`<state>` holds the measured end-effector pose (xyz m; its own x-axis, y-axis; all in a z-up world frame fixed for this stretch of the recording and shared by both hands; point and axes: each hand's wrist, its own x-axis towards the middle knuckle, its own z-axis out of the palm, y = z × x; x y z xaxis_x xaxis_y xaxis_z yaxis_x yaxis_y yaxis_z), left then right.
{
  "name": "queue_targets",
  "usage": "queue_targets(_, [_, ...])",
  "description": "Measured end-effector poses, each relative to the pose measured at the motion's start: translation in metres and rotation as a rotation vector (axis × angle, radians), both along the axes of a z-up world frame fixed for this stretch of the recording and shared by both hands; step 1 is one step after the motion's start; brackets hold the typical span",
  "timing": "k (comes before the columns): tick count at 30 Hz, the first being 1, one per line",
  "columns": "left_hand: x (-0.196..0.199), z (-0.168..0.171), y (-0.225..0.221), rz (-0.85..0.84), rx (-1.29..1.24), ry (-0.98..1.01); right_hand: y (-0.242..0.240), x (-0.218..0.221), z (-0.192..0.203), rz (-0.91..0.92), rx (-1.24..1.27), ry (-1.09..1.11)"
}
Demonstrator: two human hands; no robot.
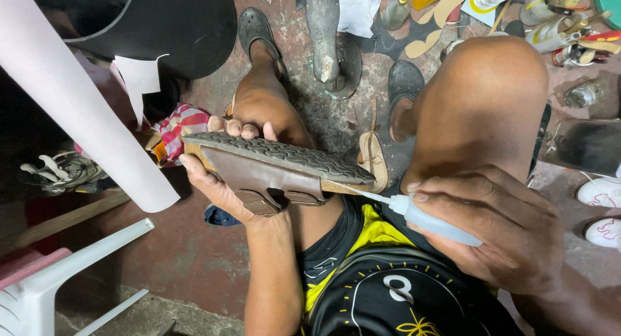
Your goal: The person hammers the sole of a sandal against a last and then applies glue from a bottle to the edge of the sandal's footbed.
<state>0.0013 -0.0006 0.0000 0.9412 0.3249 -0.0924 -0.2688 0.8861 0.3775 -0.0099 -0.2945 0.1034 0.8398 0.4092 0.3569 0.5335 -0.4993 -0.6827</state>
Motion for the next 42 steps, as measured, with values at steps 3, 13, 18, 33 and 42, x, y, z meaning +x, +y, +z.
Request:
queue_targets(3, [0.0006,0.0004,-0.0002,-0.008,0.001,-0.007,-0.0002,-0.0002,-0.0002,0.004,0.012,-0.009])
queue_targets(13, [0.001,-0.0006,-0.0022,-0.016,-0.014,-0.024,-0.0004,-0.0004,-0.0015,0.0,-0.001,0.001])
queue_targets(18, [0.0008,-0.0008,-0.0023,-0.007,-0.006,-0.002,-0.0004,-0.0013,-0.0018,-0.006,-0.009,0.008])
queue_targets(33, [0.0003,-0.002,-0.0015,-0.005,-0.012,0.006,0.0002,-0.0016,-0.002,-0.004,-0.003,0.016])
queue_targets(42, [-0.0013,-0.0038,-0.0018,-0.001,0.005,-0.021,-0.0026,-0.0016,-0.0055,-0.011,0.074,-0.012])
